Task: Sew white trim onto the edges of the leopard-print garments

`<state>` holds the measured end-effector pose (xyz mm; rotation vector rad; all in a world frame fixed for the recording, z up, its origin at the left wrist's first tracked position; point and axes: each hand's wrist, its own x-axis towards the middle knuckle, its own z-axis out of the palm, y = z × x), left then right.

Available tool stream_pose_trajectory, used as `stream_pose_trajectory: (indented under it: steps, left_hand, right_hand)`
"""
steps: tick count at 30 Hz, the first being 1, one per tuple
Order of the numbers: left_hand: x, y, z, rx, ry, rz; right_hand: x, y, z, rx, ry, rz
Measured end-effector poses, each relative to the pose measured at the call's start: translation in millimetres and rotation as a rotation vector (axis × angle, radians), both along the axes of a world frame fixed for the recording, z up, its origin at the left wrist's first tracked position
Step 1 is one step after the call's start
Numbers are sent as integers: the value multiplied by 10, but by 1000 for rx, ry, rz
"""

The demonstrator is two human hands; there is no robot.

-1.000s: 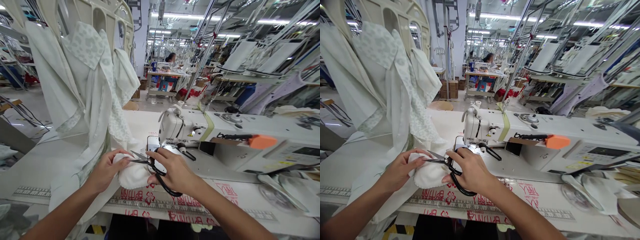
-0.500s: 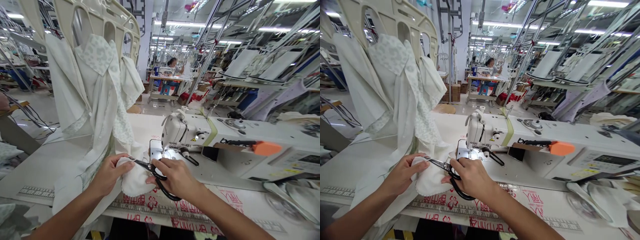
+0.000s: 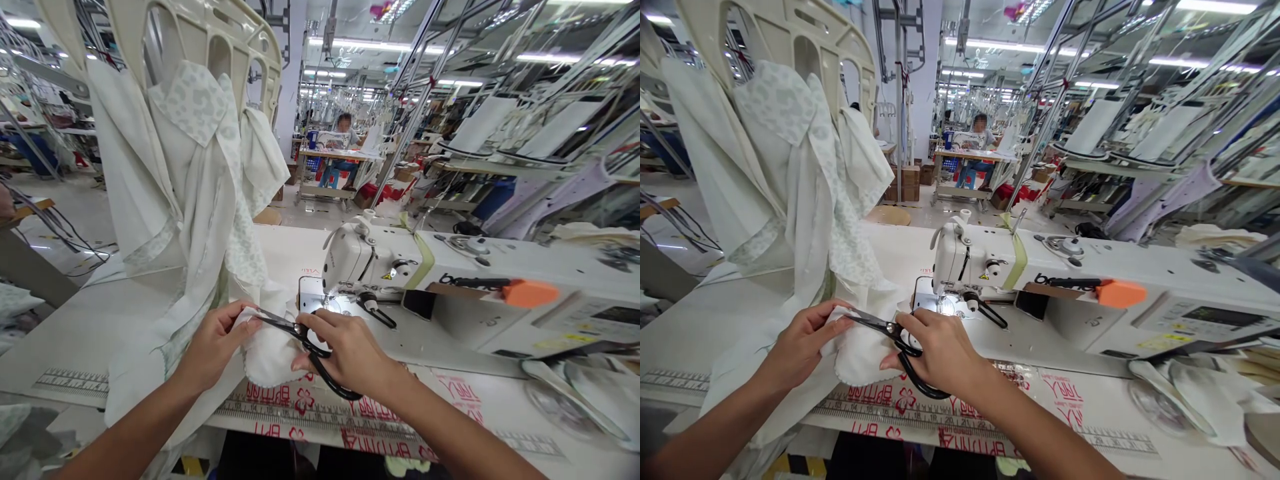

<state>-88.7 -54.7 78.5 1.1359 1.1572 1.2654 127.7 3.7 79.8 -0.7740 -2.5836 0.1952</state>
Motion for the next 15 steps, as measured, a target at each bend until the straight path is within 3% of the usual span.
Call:
stream_pose_trajectory:
  steps: [9, 11, 15]
  left_hand:
    - [-19, -7, -28, 11, 53, 38]
    - [-6, -11, -23, 5, 38, 41]
    - [28, -18, -8, -10, 10, 26]
  right_hand:
    - [24, -16, -63, 70, 21, 13]
    - [19, -39, -76, -1, 41, 30]
    - [-1, -103, -65, -286, 183, 30]
